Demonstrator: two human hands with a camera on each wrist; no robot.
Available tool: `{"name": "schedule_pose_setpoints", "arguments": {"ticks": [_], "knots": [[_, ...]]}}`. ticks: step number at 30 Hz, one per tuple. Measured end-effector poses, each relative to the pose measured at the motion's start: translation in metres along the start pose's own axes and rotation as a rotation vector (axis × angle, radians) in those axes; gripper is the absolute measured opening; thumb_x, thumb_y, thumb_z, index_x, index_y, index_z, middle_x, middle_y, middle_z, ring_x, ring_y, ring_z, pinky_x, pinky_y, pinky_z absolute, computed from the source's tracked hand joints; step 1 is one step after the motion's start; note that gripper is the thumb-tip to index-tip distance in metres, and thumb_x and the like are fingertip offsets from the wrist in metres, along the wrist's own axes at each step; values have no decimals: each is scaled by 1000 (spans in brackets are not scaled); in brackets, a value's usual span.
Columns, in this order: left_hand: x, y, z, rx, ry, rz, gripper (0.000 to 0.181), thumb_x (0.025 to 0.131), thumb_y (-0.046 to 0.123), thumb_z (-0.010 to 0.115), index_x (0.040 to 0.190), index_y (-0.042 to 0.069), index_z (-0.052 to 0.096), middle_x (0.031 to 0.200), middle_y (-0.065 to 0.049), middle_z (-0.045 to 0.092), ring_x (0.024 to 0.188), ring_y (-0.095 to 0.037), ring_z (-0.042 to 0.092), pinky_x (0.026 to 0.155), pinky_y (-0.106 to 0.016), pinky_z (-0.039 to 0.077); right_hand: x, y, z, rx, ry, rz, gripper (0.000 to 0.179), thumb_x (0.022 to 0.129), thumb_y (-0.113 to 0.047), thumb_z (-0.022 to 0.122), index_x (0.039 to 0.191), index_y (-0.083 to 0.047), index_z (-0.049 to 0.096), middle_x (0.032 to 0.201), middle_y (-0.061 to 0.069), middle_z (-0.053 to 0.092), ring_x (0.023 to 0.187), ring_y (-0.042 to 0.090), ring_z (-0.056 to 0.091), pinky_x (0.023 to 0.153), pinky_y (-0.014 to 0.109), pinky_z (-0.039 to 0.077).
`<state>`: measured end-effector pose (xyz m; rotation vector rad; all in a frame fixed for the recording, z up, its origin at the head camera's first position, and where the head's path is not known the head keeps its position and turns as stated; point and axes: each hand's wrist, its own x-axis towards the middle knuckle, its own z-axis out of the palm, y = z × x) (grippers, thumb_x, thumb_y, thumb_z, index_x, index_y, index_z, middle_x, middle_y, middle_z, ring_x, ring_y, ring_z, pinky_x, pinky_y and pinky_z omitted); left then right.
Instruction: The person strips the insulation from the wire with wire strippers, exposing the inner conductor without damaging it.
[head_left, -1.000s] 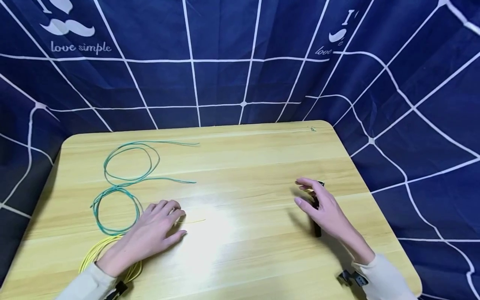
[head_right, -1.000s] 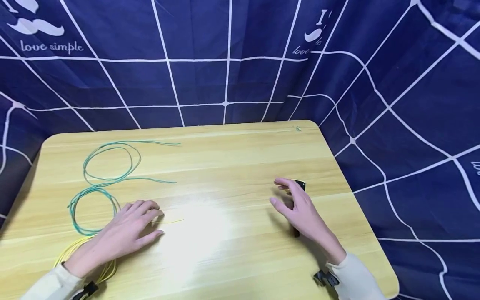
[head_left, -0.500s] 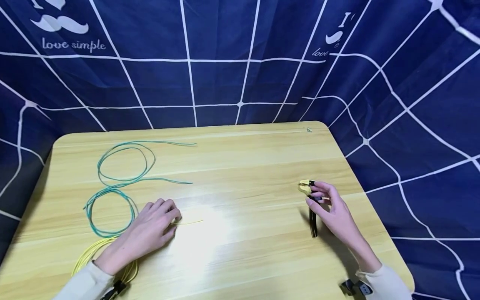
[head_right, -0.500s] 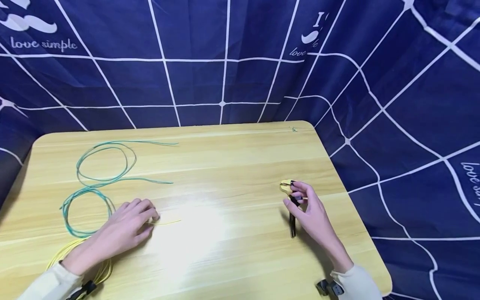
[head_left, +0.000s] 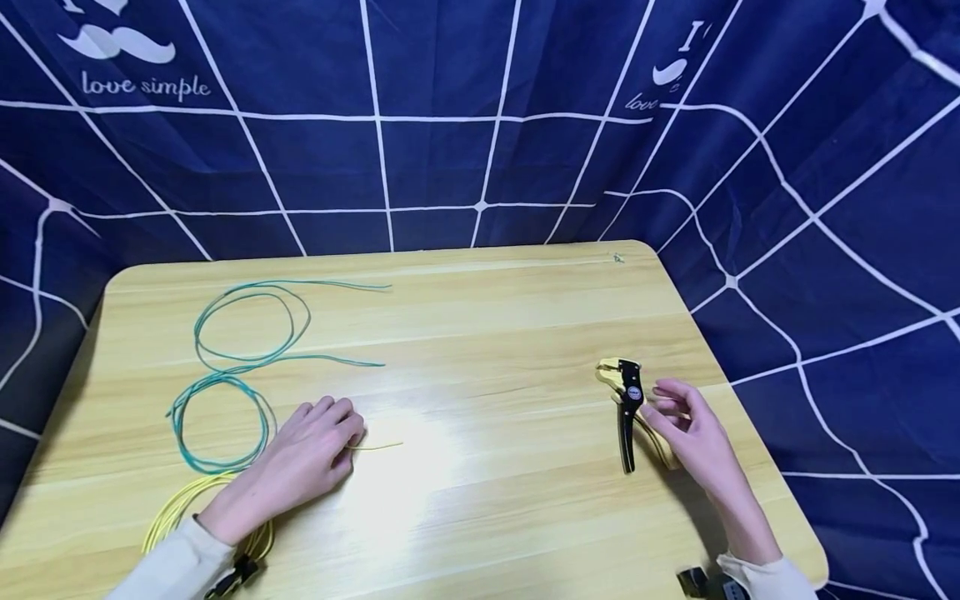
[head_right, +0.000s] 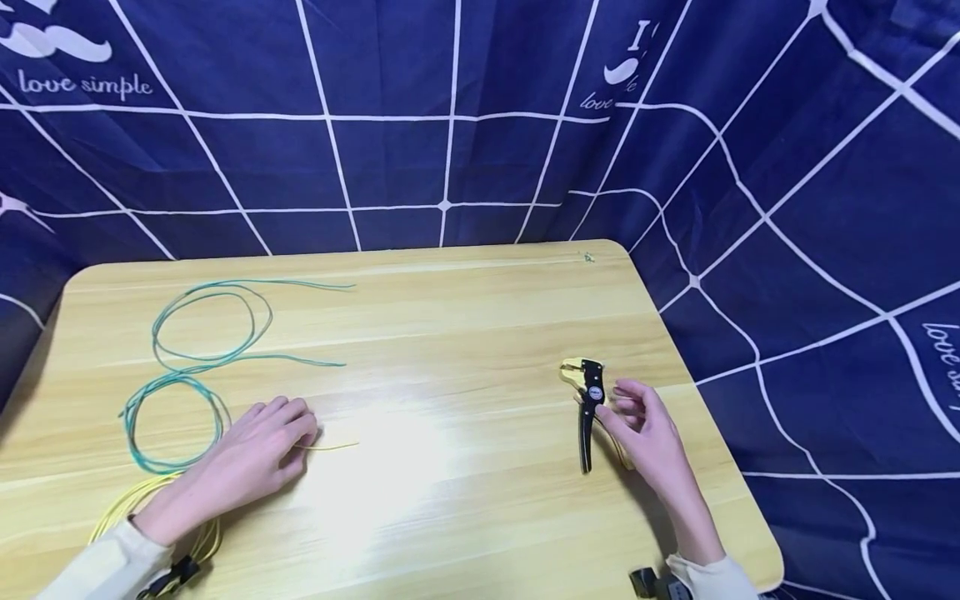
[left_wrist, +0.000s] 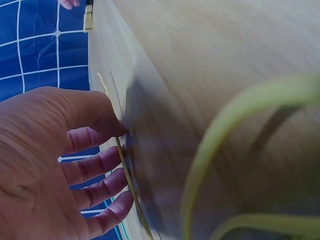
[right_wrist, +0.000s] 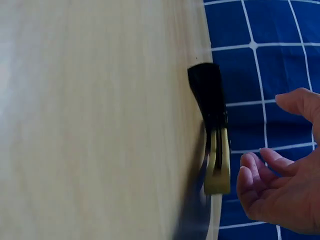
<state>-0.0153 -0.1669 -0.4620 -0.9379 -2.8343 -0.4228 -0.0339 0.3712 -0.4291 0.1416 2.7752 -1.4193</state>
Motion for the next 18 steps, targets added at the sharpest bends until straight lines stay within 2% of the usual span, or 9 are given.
{"name": "schedule_pose_setpoints", "arguments": {"ticks": [3, 11, 18], "knots": [[1, 0, 0, 0, -4, 5, 30, 79, 4, 81, 85, 19, 56, 91, 4, 52, 83, -21, 48, 71, -39, 43, -3, 5, -4, 1, 9, -5, 55, 106, -13, 73, 151, 7, 48, 127, 10, 66, 103, 3, 62, 86, 14, 49], [3, -1, 1, -3, -10, 10, 31, 79, 4, 81, 85, 20, 56, 91, 5, 51, 82, -20, 47, 71, -39, 43, -8, 16, -6, -64, -22, 37, 56, 104, -13, 76, 149, 8, 51, 135, 26, 62, 102, 1, 58, 86, 12, 46], [3, 0, 0, -8, -24, 8, 30, 79, 5, 81, 85, 20, 56, 90, 6, 49, 82, -19, 46, 71, -38, 42, -7, 20, -9, -117, -81, 82, 51, 104, -13, 77, 143, 12, 55, 126, 25, 63, 99, 2, 58, 83, 13, 47]]}}
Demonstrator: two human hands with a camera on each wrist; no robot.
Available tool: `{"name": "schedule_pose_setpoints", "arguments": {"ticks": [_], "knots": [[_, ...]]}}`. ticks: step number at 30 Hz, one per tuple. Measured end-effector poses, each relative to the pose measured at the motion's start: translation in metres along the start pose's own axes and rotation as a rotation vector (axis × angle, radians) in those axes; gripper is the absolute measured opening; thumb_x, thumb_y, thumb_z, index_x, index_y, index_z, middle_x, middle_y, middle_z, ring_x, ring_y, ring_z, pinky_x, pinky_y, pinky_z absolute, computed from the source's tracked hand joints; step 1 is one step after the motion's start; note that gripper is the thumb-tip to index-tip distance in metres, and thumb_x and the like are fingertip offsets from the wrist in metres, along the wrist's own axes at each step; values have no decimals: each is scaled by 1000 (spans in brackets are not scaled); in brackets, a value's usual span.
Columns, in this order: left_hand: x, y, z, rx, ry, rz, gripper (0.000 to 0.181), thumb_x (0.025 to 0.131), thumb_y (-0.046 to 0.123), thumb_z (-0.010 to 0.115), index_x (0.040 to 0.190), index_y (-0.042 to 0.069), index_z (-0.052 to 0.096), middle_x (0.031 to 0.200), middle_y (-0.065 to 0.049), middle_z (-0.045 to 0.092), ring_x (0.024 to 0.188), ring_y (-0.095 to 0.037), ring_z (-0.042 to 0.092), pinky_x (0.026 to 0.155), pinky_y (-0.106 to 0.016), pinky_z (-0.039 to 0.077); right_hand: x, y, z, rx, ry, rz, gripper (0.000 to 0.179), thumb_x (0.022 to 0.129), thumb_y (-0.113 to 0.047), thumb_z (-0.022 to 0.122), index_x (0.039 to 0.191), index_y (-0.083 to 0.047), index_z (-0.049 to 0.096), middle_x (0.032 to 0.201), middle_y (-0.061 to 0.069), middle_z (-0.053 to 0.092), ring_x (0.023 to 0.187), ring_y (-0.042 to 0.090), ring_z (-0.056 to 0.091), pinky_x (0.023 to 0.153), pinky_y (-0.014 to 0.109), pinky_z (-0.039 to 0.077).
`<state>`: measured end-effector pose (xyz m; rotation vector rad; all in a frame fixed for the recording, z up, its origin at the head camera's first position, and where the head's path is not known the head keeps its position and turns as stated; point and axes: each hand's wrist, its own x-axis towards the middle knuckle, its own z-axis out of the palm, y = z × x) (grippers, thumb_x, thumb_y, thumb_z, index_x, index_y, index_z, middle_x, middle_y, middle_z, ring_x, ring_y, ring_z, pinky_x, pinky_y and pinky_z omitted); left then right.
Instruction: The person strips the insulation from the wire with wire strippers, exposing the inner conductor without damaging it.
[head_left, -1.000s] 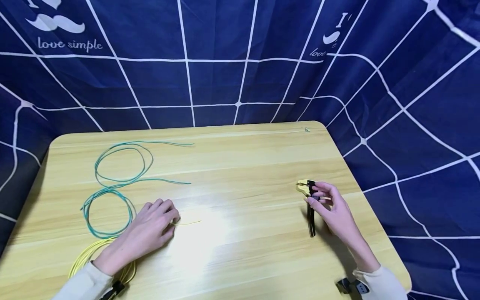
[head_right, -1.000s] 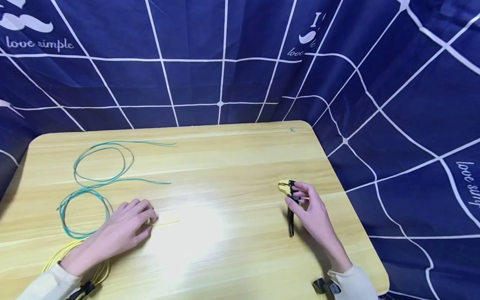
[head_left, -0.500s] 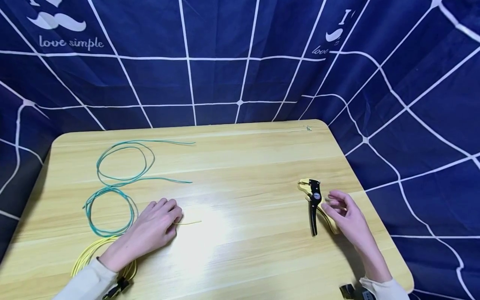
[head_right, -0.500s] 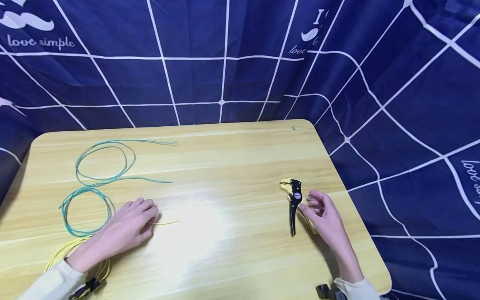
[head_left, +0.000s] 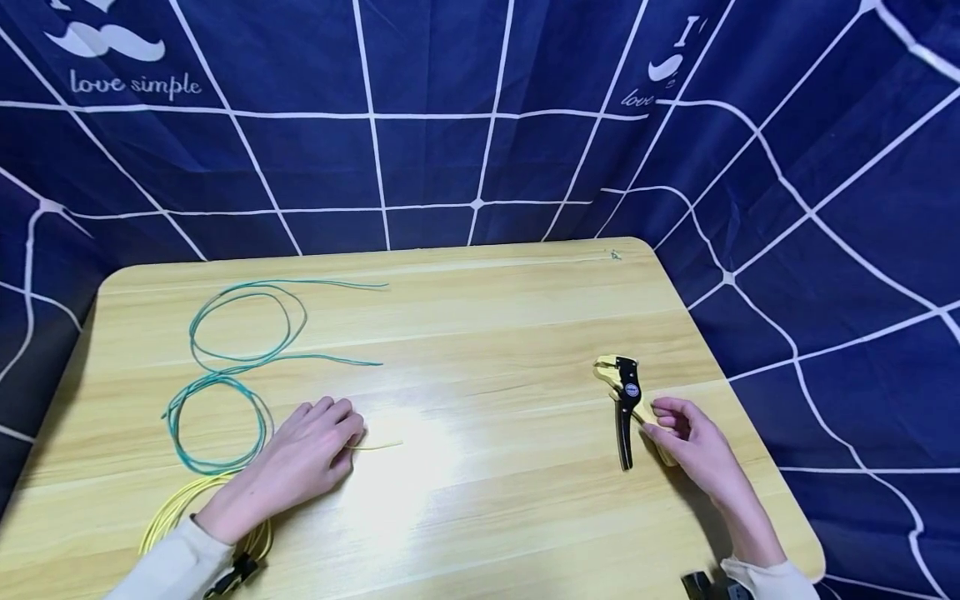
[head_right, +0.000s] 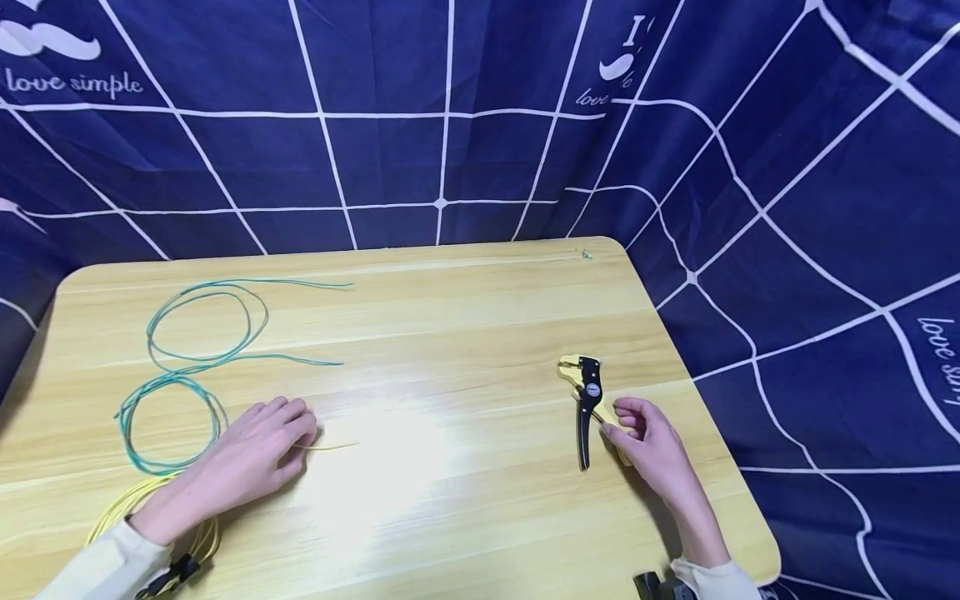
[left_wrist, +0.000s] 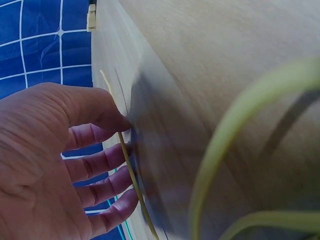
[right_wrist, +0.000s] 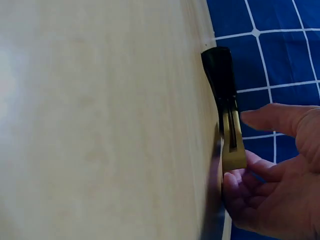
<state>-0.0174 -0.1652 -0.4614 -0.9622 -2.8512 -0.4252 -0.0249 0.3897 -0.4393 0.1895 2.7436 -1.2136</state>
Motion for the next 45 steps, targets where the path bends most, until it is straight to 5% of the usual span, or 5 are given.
{"name": "schedule_pose_setpoints", "arguments": {"ticks": [19, 27, 34, 40, 45], "knots": [[1, -1, -2, -12, -19, -8, 25, 84, 7, 79, 86, 19, 58, 89, 6, 50, 82, -19, 47, 71, -37, 43, 12, -8, -2, -285, -82, 39, 34, 102, -22, 77, 118, 5, 65, 93, 4, 61, 83, 18, 55, 70, 30, 44], [2, 0, -4, -10, -24, -1, 21, 86, 8, 78, 87, 17, 59, 89, 5, 50, 81, -19, 47, 70, -37, 43, 12, -3, -1, 376, -295, 141, 32, 110, 4, 55, 130, 18, 35, 98, 12, 69, 80, 8, 68, 68, 22, 56], [5, 1, -5, -5, -31, 2, 24, 85, 9, 81, 87, 18, 59, 89, 5, 49, 80, -19, 47, 69, -36, 42, 15, 5, -5, 734, -549, 117, 20, 117, -2, 41, 131, 7, 28, 98, 5, 61, 68, 2, 42, 56, 17, 35], [6, 1, -7, -9, -67, -4, 22, 87, 9, 80, 88, 17, 59, 88, 5, 47, 80, -20, 47, 69, -37, 43, 19, 5, -1, 931, -505, 176, 24, 120, -13, 40, 110, -5, 61, 81, -6, 59, 60, -1, 37, 48, 14, 31], [7, 2, -6, -18, -68, -4, 23, 88, 9, 81, 88, 18, 59, 89, 5, 48, 80, -20, 47, 69, -37, 43, 16, 3, 3, 1010, -470, 154, 32, 121, -13, 37, 104, -10, 65, 77, -7, 56, 59, 0, 33, 47, 15, 27]]}}
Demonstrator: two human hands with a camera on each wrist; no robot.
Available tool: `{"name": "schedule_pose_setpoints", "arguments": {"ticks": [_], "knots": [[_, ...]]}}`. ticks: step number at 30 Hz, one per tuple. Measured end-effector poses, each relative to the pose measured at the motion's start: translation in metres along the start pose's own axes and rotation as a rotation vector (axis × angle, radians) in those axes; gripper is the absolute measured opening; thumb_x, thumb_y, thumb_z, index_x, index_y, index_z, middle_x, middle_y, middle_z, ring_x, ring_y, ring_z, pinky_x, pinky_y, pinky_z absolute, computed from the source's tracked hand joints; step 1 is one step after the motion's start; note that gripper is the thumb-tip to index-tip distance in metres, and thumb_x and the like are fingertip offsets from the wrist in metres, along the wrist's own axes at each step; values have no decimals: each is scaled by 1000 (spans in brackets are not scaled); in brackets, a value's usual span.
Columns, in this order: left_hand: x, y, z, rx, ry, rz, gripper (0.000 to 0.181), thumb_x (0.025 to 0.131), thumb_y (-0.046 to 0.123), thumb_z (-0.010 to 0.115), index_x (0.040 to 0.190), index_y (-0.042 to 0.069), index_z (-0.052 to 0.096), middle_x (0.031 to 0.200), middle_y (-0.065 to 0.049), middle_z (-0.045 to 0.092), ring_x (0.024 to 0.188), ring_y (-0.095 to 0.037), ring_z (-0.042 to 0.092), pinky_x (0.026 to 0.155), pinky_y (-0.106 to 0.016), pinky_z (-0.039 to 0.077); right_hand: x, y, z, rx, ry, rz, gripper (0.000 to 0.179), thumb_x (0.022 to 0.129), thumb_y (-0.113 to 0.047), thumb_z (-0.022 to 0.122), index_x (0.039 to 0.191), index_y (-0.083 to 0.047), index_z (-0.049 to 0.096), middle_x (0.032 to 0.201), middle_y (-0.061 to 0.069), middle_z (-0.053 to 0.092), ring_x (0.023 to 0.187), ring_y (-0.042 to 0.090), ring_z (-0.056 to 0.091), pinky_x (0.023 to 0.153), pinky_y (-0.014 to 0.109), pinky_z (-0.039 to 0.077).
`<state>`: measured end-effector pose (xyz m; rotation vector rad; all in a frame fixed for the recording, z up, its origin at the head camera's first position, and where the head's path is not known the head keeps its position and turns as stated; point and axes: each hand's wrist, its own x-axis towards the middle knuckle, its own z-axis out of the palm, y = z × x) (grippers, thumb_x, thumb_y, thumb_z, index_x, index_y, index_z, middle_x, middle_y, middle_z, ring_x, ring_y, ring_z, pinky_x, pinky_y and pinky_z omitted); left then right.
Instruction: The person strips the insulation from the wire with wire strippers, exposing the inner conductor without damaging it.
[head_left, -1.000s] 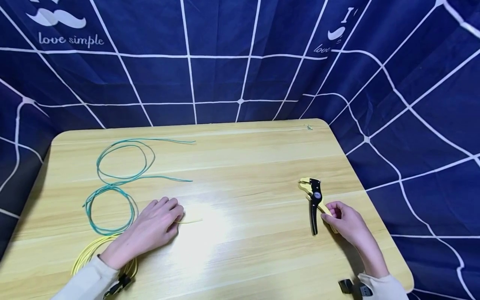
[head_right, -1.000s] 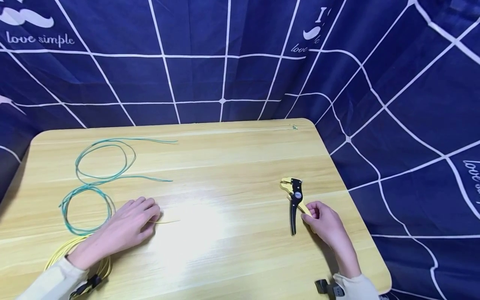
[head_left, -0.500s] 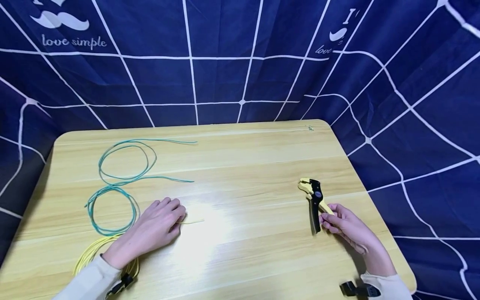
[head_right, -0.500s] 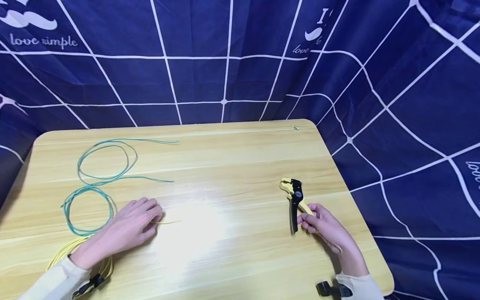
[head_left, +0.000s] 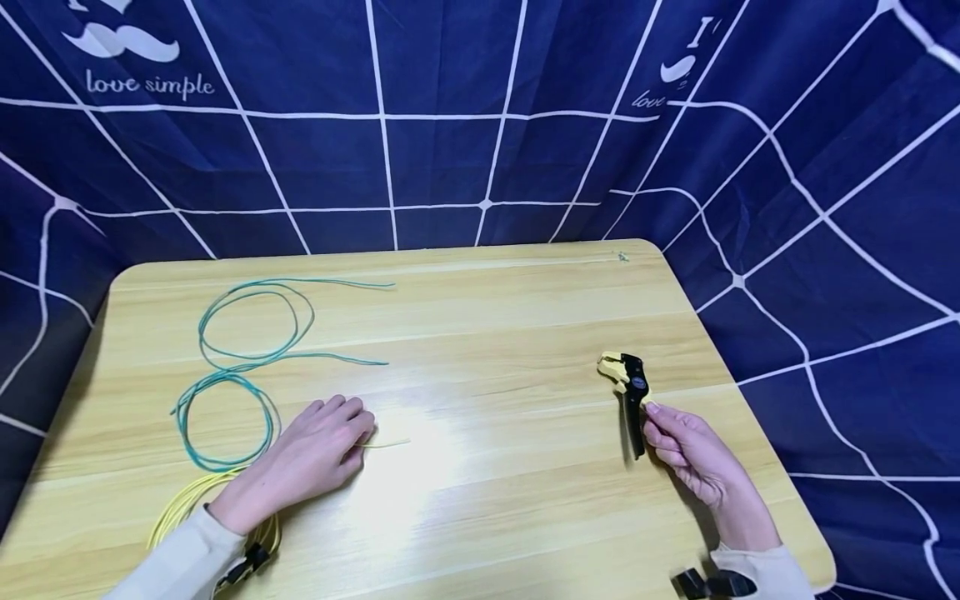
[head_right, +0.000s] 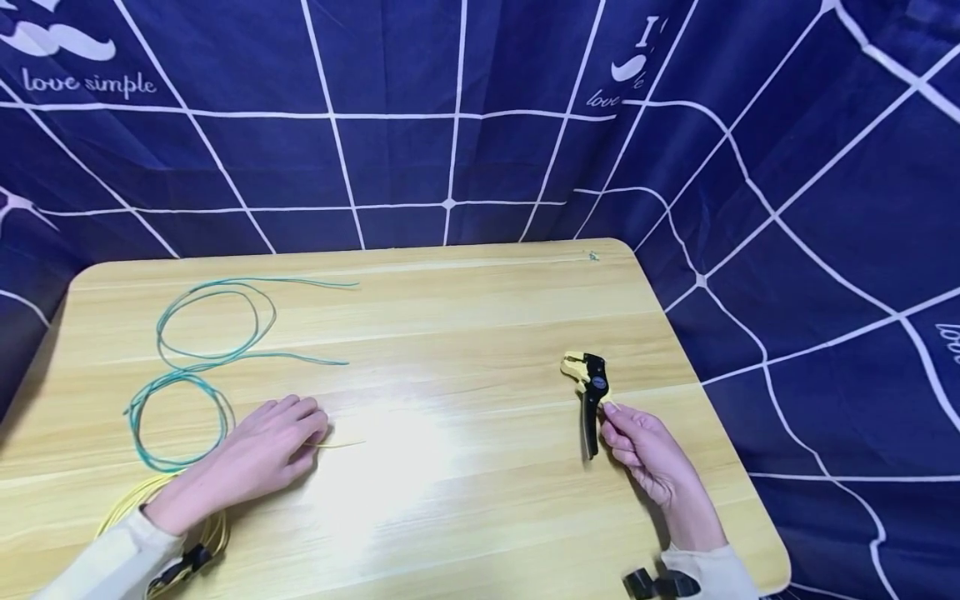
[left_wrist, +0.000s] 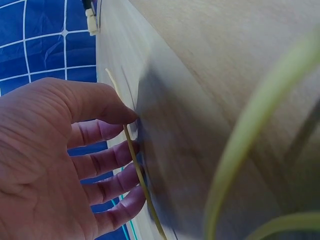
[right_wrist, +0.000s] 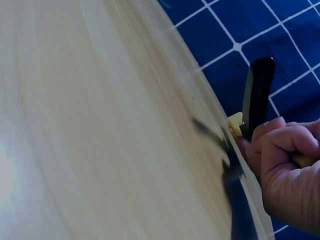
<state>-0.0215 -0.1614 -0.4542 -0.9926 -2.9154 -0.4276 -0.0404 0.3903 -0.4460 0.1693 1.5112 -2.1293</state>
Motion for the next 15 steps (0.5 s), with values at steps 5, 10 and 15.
{"name": "schedule_pose_setpoints", "arguments": {"ticks": [5, 10, 15], "knots": [[-1, 2, 3, -12, 4, 3, 22, 88, 9, 79, 89, 18, 59, 89, 5, 49, 80, -20, 47, 70, -37, 43, 1, 0, 7, 152, -107, -59, 35, 121, -7, 30, 113, -7, 65, 89, -2, 60, 68, 3, 41, 56, 13, 38], [-2, 0, 3, -4, 7, 5, 23, 88, 9, 79, 89, 19, 59, 90, 5, 51, 81, -20, 48, 71, -39, 44, 2, 0, 19, 216, -189, -102, 41, 120, -3, 29, 136, 1, 66, 128, 14, 72, 117, 19, 70, 102, 28, 55], [-1, -2, 1, -1, 0, 10, 25, 88, 9, 81, 91, 19, 59, 91, 6, 52, 81, -19, 48, 71, -38, 45, 8, 3, 29, 364, -422, -158, 49, 118, 0, 13, 158, 7, 39, 154, 36, 51, 144, 46, 52, 119, 44, 38]]}}
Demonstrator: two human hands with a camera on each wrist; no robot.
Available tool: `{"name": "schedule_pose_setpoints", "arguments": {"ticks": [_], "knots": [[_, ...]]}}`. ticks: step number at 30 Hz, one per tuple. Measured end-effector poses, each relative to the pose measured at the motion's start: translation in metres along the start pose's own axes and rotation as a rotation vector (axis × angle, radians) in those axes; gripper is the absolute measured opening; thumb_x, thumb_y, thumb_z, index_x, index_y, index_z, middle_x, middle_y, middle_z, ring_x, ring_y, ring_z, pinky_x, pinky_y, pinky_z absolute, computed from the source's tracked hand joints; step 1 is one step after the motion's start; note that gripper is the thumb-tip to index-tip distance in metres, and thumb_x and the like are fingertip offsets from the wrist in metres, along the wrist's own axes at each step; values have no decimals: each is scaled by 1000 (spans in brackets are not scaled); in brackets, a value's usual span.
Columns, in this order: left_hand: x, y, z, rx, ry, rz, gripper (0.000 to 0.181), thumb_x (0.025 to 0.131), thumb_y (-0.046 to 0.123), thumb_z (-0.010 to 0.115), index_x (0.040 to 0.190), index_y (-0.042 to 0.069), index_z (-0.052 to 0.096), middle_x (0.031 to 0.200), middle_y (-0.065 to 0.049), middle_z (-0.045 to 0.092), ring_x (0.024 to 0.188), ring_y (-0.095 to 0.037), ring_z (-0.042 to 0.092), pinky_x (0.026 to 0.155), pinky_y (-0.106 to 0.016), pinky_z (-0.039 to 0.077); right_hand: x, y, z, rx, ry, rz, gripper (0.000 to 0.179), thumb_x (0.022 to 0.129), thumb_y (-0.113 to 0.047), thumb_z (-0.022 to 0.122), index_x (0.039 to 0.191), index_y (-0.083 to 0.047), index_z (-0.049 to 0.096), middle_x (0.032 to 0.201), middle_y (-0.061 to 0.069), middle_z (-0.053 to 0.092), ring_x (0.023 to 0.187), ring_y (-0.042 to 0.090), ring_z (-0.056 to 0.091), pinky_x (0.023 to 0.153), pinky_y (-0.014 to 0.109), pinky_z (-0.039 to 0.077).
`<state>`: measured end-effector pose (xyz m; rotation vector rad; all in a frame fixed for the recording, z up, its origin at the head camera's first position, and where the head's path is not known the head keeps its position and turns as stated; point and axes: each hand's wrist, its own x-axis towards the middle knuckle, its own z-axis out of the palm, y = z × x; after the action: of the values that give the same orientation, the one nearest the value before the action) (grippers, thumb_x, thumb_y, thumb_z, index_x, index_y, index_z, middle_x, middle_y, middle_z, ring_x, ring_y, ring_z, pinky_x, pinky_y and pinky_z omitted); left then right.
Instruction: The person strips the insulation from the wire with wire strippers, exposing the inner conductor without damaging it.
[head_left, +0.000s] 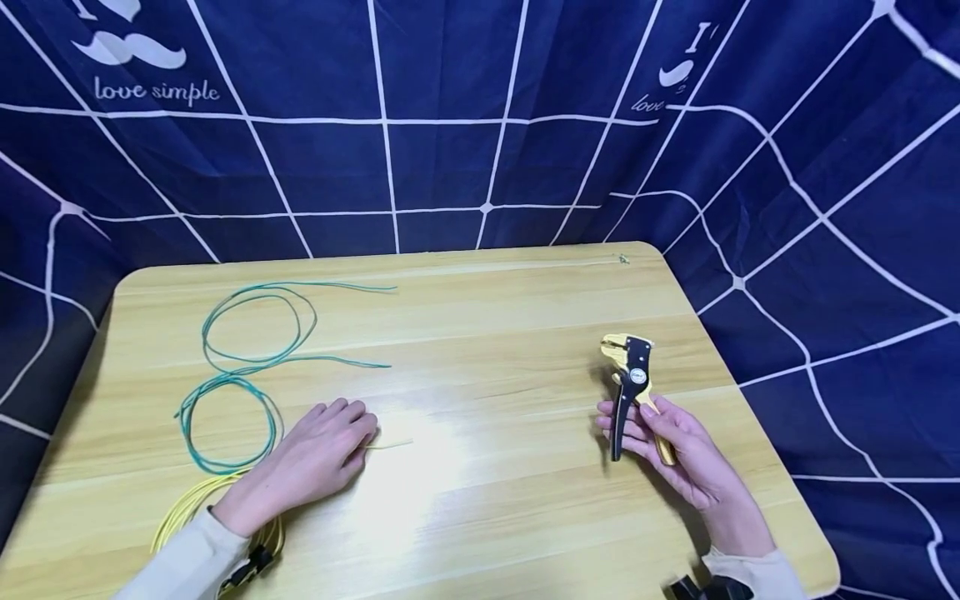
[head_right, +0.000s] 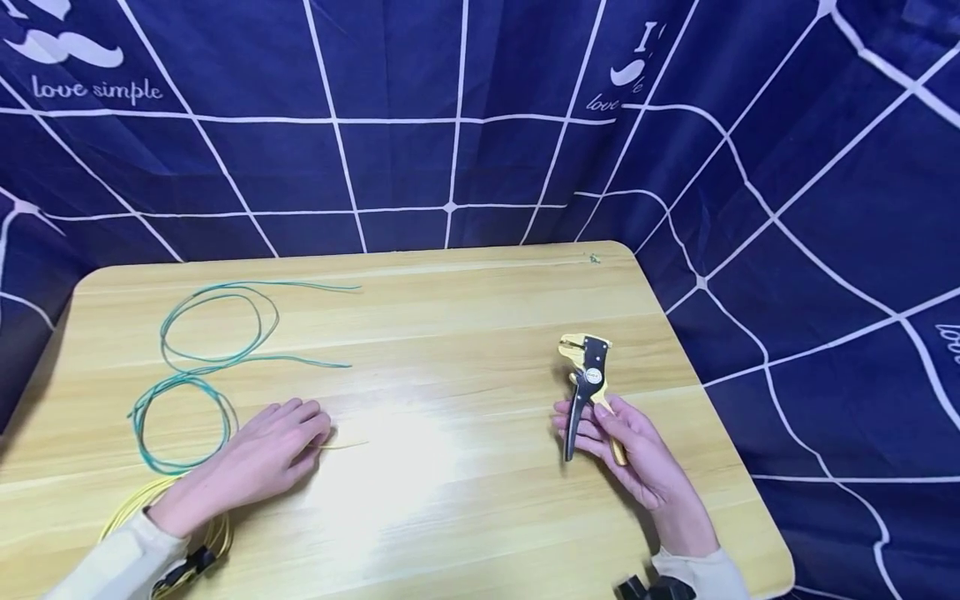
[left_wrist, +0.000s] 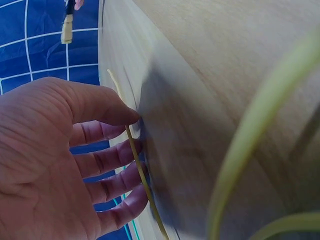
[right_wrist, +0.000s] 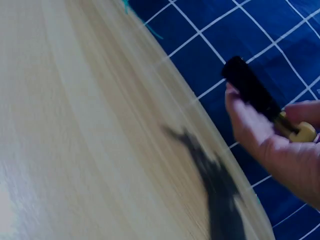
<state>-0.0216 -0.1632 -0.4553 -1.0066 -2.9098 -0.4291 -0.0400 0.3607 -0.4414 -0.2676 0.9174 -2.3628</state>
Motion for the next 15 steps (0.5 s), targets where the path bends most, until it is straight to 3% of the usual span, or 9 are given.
{"name": "schedule_pose_setpoints", "arguments": {"ticks": [3, 7, 11, 15], "knots": [[0, 0, -1, -2, -4, -1, 25, 88, 9, 82, 91, 19, 59, 92, 6, 52, 81, -19, 48, 71, -38, 45, 5, 4, 3, 62, -79, -64, 51, 117, 1, 8, 162, 5, 32, 156, 40, 47, 144, 51, 49, 120, 49, 35], [0, 0, -1, -2, -4, -1, 25, 88, 9, 82, 92, 18, 59, 92, 5, 52, 81, -19, 49, 71, -38, 45, 11, 5, 9, 123, -124, -128, 55, 118, -1, 7, 169, 1, 26, 159, 41, 41, 145, 53, 47, 122, 51, 32], [0, 1, 0, 1, -6, -4, 24, 88, 9, 82, 92, 18, 60, 91, 5, 51, 82, -19, 49, 71, -38, 45, 17, 6, 13, 131, -137, -147, 55, 118, -4, 7, 172, -2, 22, 161, 39, 39, 146, 54, 46, 122, 53, 33], [0, 1, 0, 4, -9, -5, 25, 88, 9, 82, 93, 18, 60, 91, 6, 51, 82, -19, 49, 70, -37, 44, 21, 9, 15, 134, -136, -181, 53, 119, -6, 10, 169, -1, 26, 155, 41, 44, 138, 55, 53, 120, 57, 37]]}}
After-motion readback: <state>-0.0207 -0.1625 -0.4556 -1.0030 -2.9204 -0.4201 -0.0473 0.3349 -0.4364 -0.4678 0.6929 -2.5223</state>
